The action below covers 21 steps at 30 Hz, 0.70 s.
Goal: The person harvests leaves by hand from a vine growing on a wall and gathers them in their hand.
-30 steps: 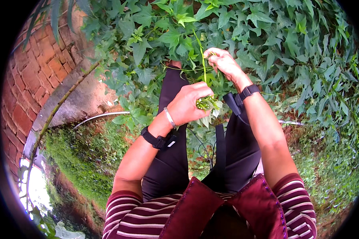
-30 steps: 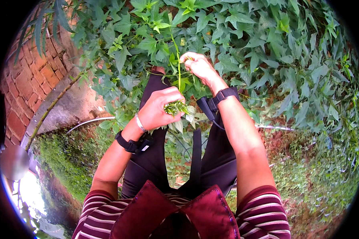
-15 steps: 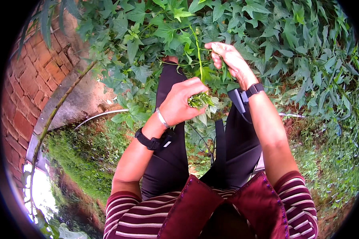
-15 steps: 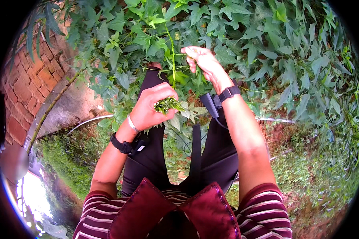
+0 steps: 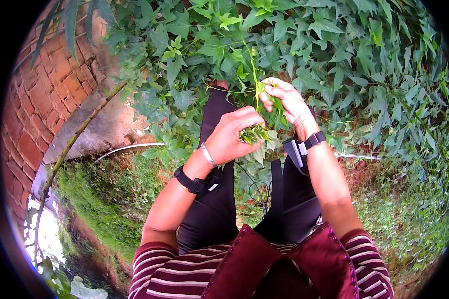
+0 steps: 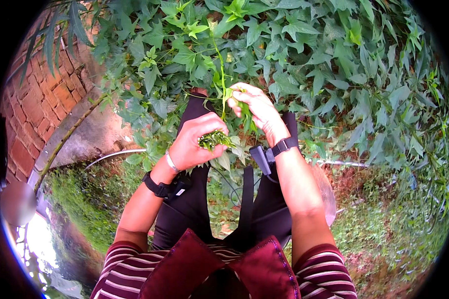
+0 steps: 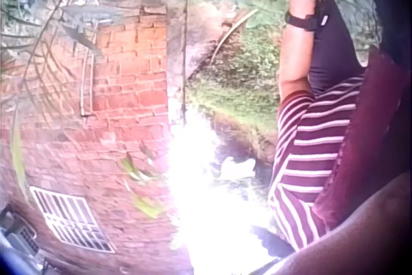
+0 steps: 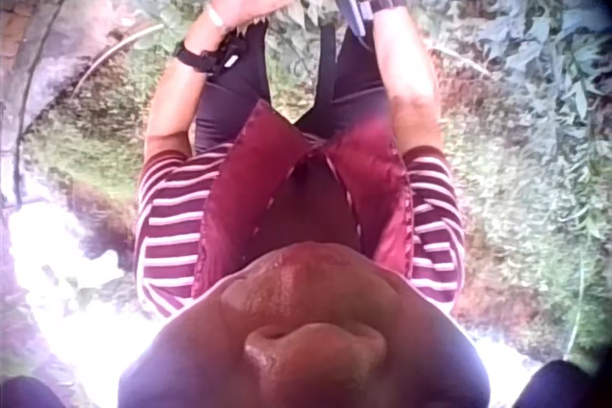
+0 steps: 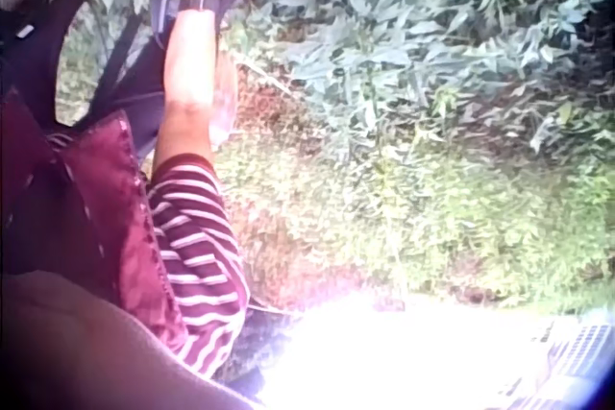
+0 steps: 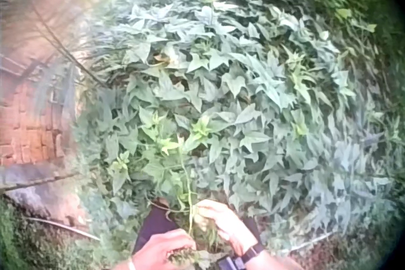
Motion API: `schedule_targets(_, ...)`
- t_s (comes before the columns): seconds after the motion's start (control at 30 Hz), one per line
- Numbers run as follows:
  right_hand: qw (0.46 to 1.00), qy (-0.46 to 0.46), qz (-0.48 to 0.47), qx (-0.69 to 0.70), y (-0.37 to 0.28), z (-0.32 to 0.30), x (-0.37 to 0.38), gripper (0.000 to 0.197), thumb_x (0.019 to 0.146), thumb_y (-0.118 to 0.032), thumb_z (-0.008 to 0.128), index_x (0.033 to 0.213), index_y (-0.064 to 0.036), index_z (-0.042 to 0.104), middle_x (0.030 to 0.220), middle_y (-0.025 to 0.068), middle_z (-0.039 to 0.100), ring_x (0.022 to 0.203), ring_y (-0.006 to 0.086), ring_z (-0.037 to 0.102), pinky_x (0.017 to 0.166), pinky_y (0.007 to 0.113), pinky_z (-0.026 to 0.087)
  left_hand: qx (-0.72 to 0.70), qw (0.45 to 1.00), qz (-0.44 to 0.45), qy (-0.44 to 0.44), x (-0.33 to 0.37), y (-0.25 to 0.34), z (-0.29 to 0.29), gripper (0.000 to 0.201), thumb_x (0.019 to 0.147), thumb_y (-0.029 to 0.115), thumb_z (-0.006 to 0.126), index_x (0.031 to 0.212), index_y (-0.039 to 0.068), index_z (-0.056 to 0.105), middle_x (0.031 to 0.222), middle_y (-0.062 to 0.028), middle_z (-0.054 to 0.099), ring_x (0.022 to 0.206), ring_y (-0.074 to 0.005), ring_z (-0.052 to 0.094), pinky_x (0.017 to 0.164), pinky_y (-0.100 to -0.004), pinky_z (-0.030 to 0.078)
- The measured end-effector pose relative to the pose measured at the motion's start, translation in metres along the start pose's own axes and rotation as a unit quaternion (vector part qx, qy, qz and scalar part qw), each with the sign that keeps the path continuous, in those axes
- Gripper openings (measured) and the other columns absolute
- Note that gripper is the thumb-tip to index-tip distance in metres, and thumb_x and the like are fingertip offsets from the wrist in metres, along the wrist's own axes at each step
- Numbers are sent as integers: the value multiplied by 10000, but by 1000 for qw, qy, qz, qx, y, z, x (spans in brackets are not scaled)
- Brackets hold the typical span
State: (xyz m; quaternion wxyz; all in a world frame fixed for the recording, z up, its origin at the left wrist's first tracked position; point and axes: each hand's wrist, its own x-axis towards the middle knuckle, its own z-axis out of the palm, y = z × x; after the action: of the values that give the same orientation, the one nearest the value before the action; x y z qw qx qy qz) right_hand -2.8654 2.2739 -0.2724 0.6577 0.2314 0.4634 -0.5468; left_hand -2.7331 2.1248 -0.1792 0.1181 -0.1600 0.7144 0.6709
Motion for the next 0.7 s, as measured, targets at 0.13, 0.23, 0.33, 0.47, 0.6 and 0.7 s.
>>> schedule_targets(0.13, 999, 15, -46, -22, 9, -18, 13, 132, 924, -50, 502, 944, -22, 629, 692, 16, 554, 570, 92, 491, 496, 242, 412, -1, 1000, -9, -5, 0, 4, -4, 270, 669, 20, 743, 909, 29, 621, 868, -92, 609, 792, -272, 615, 739, -330, 502)
schedule_targets(0.23, 990, 58, -99, -83, 15, -27, 23, 205, 864, 26, 441, 795, -36, 624, 683, 25, 557, 582, 98, 503, 511, 246, 419, -40, 999, -5, -2, 2, 8, -5, 264, 675, 17, 746, 911, 20, 627, 880, -91, 622, 808, -256, 622, 758, -324, 502)
schedule_targets(0.33, 986, 61, -88, -127, 19, -32, 34, 203, 874, 12, 449, 828, -23, 644, 686, 23, 559, 593, 106, 511, 527, 255, 425, -59, 998, -16, -13, 6, 10, -7, 257, 685, 24, 748, 915, 14, 632, 884, -93, 629, 824, -244, 626, 777, -319, 500)
schedule_targets(0.47, 999, 37, 0, -12, 18, -16, 37, 214, 918, -38, 496, 1050, 14, 656, 684, 8, 544, 583, 89, 475, 534, 223, 398, -102, 994, -28, -18, 6, 17, -12, 226, 706, 34, 745, 904, 12, 637, 889, -76, 645, 849, -213, 635, 807, -316, 503)
schedule_targets(0.6, 990, -130, 36, -40, 11, 34, 28, 227, 929, -144, 622, 1089, 17, 631, 703, -34, 461, 612, 70, 407, 565, 213, 375, -173, 985, -19, -7, 8, 20, -7, 225, 711, 22, 734, 916, 12, 643, 912, -76, 670, 881, -203, 646, 844, -333, 507)
schedule_targets(0.7, 984, -175, -10, 32, 12, 57, 49, 374, 930, -161, 631, 1257, -2, 542, 736, -34, 457, 650, 69, 409, 578, 224, 362, -189, 982, -13, -20, 12, 27, -8, 225, 714, 10, 732, 922, 13, 646, 922, -71, 669, 903, -201, 640, 851, -333, 504)
